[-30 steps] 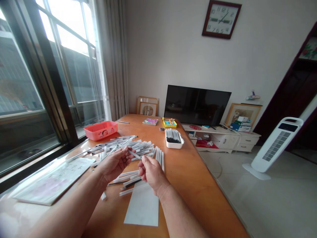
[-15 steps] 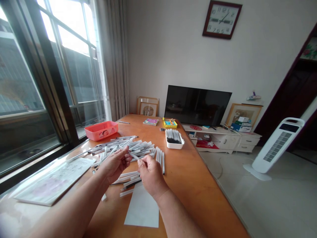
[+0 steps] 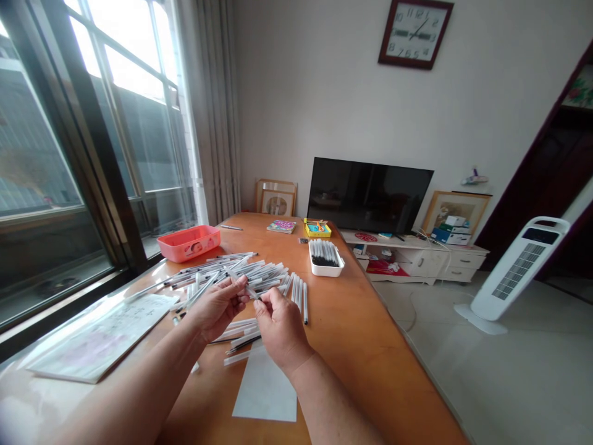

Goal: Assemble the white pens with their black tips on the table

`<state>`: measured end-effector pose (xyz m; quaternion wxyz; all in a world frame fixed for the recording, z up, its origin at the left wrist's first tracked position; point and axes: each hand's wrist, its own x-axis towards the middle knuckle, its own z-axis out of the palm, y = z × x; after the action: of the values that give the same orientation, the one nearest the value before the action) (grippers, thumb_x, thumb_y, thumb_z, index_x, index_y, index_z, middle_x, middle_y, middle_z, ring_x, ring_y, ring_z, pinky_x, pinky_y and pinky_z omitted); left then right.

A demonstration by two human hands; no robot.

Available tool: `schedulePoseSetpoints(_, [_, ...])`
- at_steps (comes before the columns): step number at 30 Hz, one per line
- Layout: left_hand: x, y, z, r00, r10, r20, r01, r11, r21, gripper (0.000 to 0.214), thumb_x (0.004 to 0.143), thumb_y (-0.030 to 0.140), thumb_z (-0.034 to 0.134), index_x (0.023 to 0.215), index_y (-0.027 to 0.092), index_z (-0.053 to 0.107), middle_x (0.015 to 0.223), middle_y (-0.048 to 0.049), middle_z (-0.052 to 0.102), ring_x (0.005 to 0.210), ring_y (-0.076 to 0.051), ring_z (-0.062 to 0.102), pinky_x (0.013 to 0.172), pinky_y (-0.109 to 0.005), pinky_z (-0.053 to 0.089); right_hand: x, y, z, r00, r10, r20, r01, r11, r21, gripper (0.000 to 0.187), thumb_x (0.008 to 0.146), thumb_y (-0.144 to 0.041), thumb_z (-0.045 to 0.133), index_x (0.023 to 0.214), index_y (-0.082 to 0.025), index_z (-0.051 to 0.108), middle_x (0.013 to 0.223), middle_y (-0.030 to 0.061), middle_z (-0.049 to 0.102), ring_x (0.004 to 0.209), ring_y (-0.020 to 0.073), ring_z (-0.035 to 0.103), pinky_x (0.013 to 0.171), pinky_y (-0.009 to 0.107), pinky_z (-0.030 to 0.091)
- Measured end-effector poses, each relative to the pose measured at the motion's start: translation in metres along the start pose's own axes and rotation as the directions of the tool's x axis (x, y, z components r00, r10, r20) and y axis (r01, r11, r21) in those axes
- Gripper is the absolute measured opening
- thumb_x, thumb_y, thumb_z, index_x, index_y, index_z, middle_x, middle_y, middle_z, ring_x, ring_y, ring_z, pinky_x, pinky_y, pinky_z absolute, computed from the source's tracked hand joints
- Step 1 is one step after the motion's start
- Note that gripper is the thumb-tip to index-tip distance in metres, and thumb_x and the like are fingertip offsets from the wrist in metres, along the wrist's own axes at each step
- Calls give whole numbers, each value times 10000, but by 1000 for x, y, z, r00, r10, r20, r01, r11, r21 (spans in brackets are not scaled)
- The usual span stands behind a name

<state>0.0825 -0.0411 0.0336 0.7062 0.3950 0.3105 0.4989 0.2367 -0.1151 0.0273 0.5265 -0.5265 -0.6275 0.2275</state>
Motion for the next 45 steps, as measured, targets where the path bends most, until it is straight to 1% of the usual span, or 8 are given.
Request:
schedulePoseSetpoints(5, [-3, 4, 2, 1000, 5, 10, -5, 1000, -4, 311, 739, 326, 837, 767, 163, 573, 715, -16, 665, 596, -76, 609, 567, -167, 470, 3, 2, 2, 959, 231, 162, -275, 895, 351, 455, 922, -635, 475, 893, -198, 597, 782, 59, 694, 562, 155, 610, 483, 256, 420])
schedulePoseSetpoints(8, [-3, 4, 1, 1000, 21, 12, -21, 1000, 16, 322, 729, 341, 842, 756, 161, 577, 711, -17, 662, 601, -79, 605, 582, -176, 469, 4, 3, 2, 932, 269, 244, -349, 850, 396, 457, 914, -638, 494, 874, -194, 592, 731, 49, 684, 526, 143, 592, 460, 243, 395])
schedulePoseSetpoints(14, [-1, 1, -2, 998, 43, 42, -45, 998, 40, 328, 732, 359, 835, 744, 161, 574, 698, -16, 651, 601, -80, 589, 576, -179, 453, 3, 6, 5, 975, 196, 107, -220, 924, 314, 325, 859, -522, 640, 864, -202, 582, 778, 23, 679, 584, 134, 595, 502, 241, 437])
schedulePoseSetpoints(25, [-2, 1, 0, 998, 46, 34, -47, 998, 38, 351, 725, 350, 840, 733, 172, 537, 674, 0, 643, 588, -81, 589, 588, -188, 446, 4, 7, 3, 967, 234, 98, -253, 914, 317, 323, 848, -515, 644, 893, -206, 563, 795, 19, 667, 565, 129, 580, 481, 233, 412])
schedulePoseSetpoints(29, [-1, -1, -2, 999, 43, 20, -44, 998, 41, 351, 727, 353, 837, 735, 171, 537, 681, -5, 645, 589, -82, 587, 590, -190, 445, 3, 6, 3, 941, 282, 189, -330, 890, 315, 376, 920, -560, 512, 883, -191, 574, 774, 36, 672, 513, 115, 547, 442, 224, 362])
schedulePoseSetpoints(34, [3, -5, -6, 997, 60, 43, -62, 997, 56, 364, 729, 370, 831, 727, 169, 528, 683, -6, 635, 589, -80, 568, 580, -189, 434, 3, 3, 3, 961, 255, 111, -277, 909, 311, 302, 827, -462, 681, 878, -208, 525, 749, -17, 616, 563, 113, 563, 474, 212, 398])
schedulePoseSetpoints(38, [3, -6, -7, 998, 55, 39, -58, 995, 79, 362, 753, 382, 813, 732, 169, 521, 691, -10, 636, 592, -77, 561, 582, -187, 432, 4, 8, 4, 928, 307, 209, -359, 886, 295, 371, 924, -568, 504, 888, -202, 550, 737, 11, 642, 498, 112, 530, 427, 218, 347])
schedulePoseSetpoints(45, [4, -7, -7, 998, 56, 33, -59, 995, 76, 362, 767, 379, 805, 743, 171, 510, 695, -9, 631, 598, -77, 569, 595, -186, 443, 3, 13, 5, 953, 266, 144, -298, 906, 299, 322, 854, -523, 639, 906, -219, 547, 766, -7, 627, 533, 114, 552, 456, 226, 395])
